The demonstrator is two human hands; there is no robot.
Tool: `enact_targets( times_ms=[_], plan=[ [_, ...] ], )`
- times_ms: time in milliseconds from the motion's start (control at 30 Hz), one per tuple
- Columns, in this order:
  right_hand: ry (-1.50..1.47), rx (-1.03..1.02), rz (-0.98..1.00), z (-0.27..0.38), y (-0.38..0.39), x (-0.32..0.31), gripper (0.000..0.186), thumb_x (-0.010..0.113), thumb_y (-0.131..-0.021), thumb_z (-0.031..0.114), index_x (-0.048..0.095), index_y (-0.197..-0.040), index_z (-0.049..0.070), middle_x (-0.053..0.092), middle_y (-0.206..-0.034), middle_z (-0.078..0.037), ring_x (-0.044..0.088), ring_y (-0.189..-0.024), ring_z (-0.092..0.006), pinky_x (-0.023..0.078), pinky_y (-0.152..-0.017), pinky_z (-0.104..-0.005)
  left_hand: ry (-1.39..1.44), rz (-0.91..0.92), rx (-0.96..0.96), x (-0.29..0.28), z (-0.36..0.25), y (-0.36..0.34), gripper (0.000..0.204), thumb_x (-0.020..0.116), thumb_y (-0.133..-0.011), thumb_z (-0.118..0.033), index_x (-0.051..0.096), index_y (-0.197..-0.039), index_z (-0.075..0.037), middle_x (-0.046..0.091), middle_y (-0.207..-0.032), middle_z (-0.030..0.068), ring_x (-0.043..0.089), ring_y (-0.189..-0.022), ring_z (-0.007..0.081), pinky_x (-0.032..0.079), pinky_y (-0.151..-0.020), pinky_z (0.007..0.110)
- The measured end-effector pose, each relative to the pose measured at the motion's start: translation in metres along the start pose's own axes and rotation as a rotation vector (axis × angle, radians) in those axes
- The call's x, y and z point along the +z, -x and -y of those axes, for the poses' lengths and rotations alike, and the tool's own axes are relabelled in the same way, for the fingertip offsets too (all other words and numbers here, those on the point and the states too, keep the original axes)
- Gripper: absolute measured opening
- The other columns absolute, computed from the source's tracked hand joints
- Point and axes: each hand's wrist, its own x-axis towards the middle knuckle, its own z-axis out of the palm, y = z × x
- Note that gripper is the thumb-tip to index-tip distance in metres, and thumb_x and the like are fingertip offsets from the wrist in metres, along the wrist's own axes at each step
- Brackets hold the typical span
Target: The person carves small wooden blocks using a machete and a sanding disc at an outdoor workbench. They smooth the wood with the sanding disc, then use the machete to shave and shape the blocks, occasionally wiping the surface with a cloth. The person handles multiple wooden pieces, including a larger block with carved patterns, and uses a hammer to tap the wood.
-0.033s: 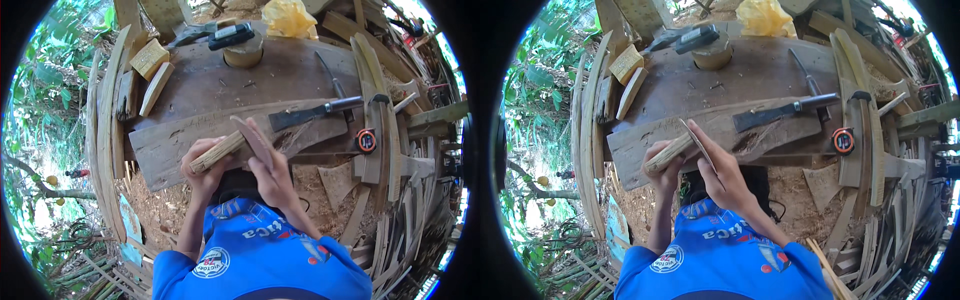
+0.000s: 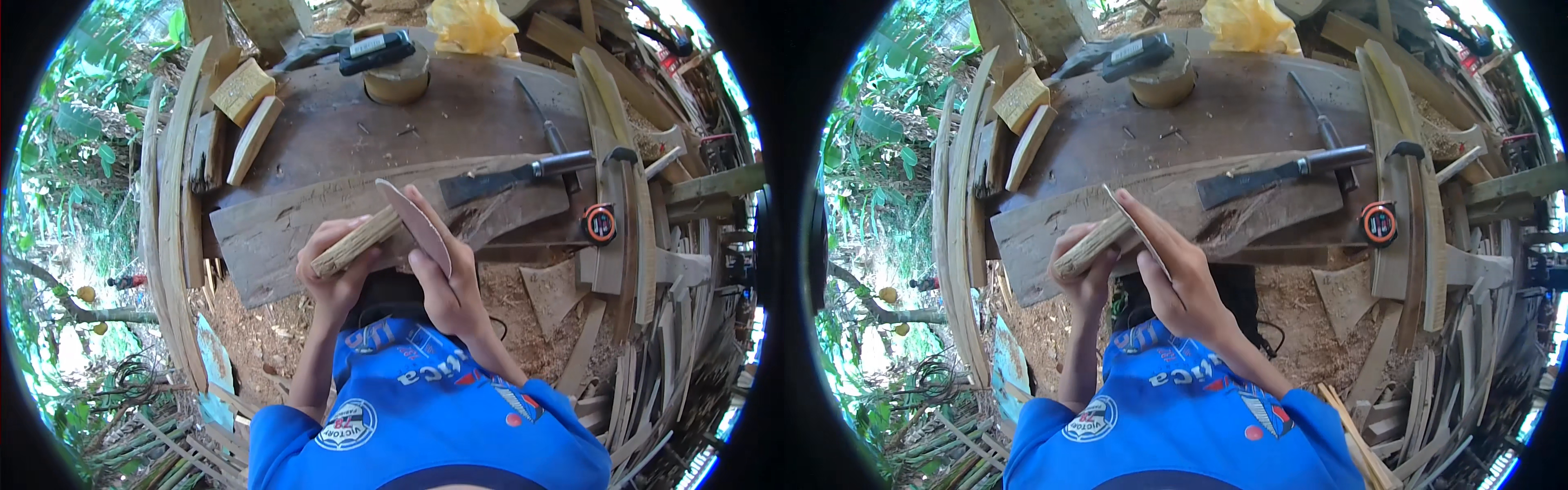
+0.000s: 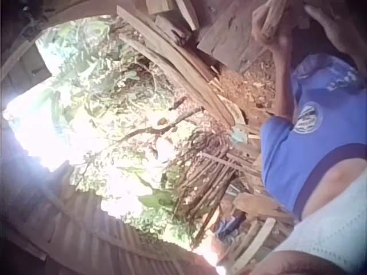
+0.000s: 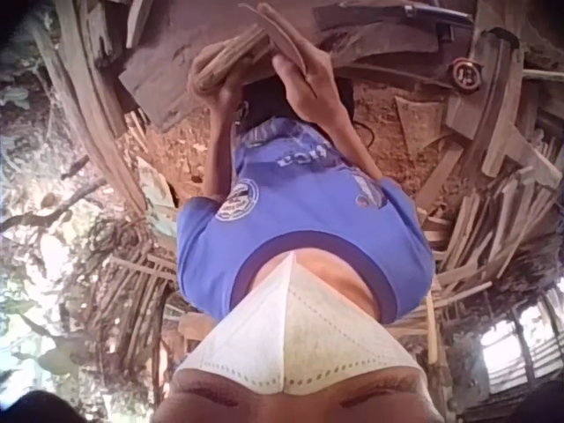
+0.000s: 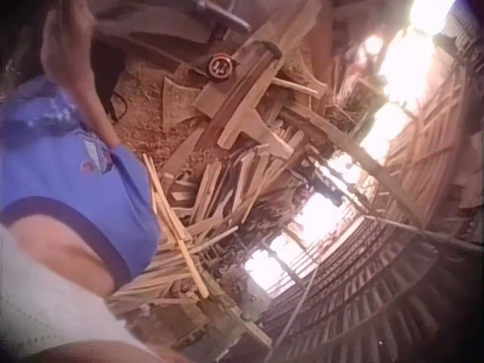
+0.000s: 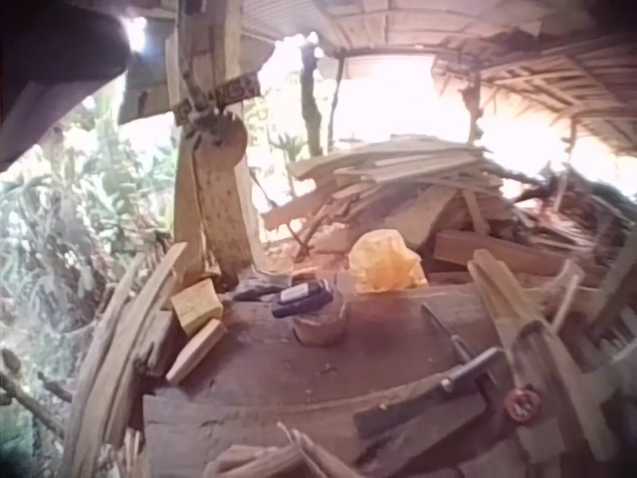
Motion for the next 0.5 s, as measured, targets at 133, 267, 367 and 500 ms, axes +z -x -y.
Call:
enact_targets(
  times_ms=[133,267,367,500],
  plan=[
    [-0.011,0.081,-0.045,-0.024,0.006,0.003,0.062,0.034,-0.067,-0.014,0.043,-0.128,-0.002,0.047,-0.129,-0.020,0.044,-0.122,-0.0262,0.031,-0.102,-0.0335,0.044,0.027,-0.009,0.004,-0.007,-0.002,0.031,0.072,-0.067,0.002,0.060,-0.096,0.000,0.065,-0.092,0.0156,0.064,-0.086,0.0222,0.050,-0.074,0.030],
    [0.088,-0.088,-0.043,0.005,-0.004,0.003,0.058,0.034,-0.070,-0.013,0.044,-0.127,-0.005,0.050,-0.126,-0.020,0.045,-0.121,-0.0240,0.033,-0.101,-0.0322,0.007,0.063,0.067,0.003,-0.008,-0.005,0.031,0.075,-0.066,-0.003,0.061,-0.094,-0.002,0.066,-0.087,0.0130,0.064,-0.079,0.0202,0.050,-0.068,0.028],
    [0.012,0.278,-0.012,-0.032,0.005,-0.001,0.054,0.034,-0.075,-0.010,0.043,-0.128,-0.004,0.052,-0.123,-0.019,0.050,-0.115,-0.0238,0.037,-0.097,-0.0311,0.043,0.019,0.004,0.006,-0.009,-0.007,0.031,0.076,-0.065,-0.005,0.062,-0.093,-0.002,0.066,-0.085,0.0119,0.064,-0.075,0.0205,0.049,-0.066,0.028],
    [0.062,-0.060,-0.007,0.007,-0.003,0.001,0.056,0.034,-0.075,-0.012,0.043,-0.129,-0.001,0.053,-0.123,-0.019,0.052,-0.112,-0.0202,0.038,-0.095,-0.0302,0.042,0.029,-0.012,-0.002,-0.005,0.001,0.030,0.077,-0.064,-0.006,0.063,-0.091,-0.002,0.065,-0.083,0.0115,0.064,-0.074,0.0198,0.049,-0.064,0.028]
  ],
)
